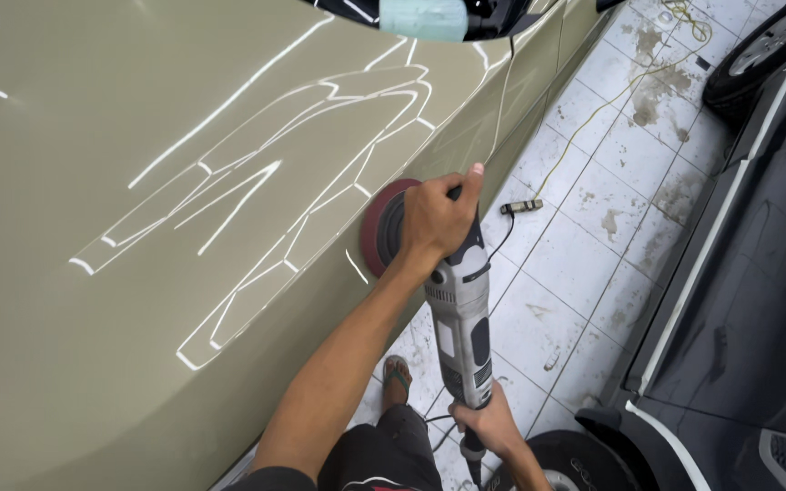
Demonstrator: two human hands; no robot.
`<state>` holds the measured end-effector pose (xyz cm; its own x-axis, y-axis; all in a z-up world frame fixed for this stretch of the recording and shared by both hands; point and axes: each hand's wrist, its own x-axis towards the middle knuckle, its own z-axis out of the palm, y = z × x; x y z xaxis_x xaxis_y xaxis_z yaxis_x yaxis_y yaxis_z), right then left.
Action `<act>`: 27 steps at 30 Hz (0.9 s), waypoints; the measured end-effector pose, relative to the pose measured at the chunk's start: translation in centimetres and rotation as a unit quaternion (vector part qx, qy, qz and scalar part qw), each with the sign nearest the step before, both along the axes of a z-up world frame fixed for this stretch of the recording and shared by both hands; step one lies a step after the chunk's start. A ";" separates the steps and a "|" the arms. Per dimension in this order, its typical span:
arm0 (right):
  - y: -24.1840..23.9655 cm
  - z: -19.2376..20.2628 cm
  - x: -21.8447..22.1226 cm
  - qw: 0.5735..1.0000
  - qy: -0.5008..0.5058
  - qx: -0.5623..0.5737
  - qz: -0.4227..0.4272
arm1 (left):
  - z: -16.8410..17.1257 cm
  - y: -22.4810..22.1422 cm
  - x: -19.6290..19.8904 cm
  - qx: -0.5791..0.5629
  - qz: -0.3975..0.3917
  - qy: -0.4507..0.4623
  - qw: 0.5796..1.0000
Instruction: The person uses a dual-action polisher to buff the hood of a beige car. They move the polisher in overlapping patterns across the surface and occasionally spray a liquid from a bottle onto the hood before continuing to polish.
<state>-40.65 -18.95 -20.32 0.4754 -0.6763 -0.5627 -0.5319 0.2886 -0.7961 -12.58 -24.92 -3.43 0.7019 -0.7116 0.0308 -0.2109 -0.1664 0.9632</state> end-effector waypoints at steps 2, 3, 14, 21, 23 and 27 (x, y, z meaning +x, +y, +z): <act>4.9 0.5 -0.4 0.999 0.040 0.003 0.003 | 0.0 5.3 -0.2 -0.007 0.005 -0.004 1.000; 6.7 0.3 -0.7 0.998 0.065 -0.009 0.010 | 0.1 7.6 -0.2 -0.014 0.027 -0.001 1.000; 23.1 5.4 -0.7 0.983 0.070 0.011 0.167 | -0.5 34.7 -0.8 -0.190 0.128 0.108 0.967; 24.6 8.8 1.2 0.930 0.141 -0.061 0.333 | -0.7 41.6 -0.6 -0.234 0.270 0.163 0.920; 24.3 9.2 1.7 0.930 0.137 -0.060 0.335 | 0.0 40.7 -0.4 -0.209 0.305 0.104 0.923; 21.6 9.8 2.5 0.945 0.146 -0.074 0.283 | 1.1 36.6 0.3 -0.226 0.343 -0.076 0.909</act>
